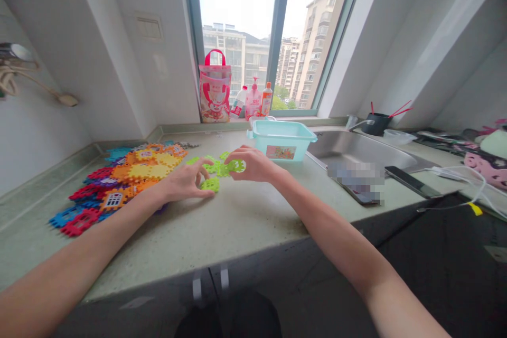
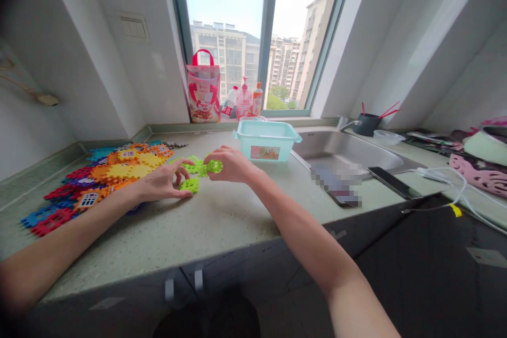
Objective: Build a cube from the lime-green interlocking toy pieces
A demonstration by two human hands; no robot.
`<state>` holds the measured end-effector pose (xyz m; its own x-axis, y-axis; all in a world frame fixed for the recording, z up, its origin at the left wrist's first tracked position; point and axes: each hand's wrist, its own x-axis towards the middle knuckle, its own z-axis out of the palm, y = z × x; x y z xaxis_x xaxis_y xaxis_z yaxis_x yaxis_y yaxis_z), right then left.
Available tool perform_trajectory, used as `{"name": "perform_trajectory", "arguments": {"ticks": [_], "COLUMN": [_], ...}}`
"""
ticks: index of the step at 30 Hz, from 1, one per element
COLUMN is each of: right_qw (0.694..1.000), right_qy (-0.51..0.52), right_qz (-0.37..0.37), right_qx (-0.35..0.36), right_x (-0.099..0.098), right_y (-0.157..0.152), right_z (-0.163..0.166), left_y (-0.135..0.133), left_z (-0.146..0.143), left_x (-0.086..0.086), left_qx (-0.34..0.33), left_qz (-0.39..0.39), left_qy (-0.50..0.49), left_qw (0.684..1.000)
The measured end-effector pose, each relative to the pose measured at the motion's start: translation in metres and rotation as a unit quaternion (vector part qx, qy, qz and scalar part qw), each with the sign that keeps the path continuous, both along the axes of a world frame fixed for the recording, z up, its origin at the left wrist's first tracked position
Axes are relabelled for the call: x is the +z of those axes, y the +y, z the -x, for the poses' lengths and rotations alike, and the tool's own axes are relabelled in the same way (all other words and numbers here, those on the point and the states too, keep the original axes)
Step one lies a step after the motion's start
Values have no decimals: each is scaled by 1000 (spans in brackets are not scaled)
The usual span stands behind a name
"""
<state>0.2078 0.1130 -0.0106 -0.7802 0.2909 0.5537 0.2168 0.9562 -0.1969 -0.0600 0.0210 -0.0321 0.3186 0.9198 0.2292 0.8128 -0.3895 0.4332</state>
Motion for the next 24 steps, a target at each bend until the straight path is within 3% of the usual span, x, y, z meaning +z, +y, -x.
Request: {"name": "perform_trajectory", "arguments": {"ticks": [4, 8, 12, 24], "right_qw": [998, 996, 994, 991], "right_qy": [54, 0, -27, -86], "right_qz": [40, 57, 77, 91], "right_qx": [22, 71, 73, 39], "right_x": [-6, -26, -37, -30], "right_y": [-4, -12, -15, 1], "right_z": [7, 27, 37, 7], "left_y": [-1, -5, -9, -14], "left_z": [-3, -2, 3, 3], "left_x": [0, 7, 15, 19], "left_qx": [6, 3, -12, -12], "left_qz": [-3, -14, -25, -38], "left_qy": [-2, 44, 89, 98], "left_qw": [1000, 999, 996, 994]}}
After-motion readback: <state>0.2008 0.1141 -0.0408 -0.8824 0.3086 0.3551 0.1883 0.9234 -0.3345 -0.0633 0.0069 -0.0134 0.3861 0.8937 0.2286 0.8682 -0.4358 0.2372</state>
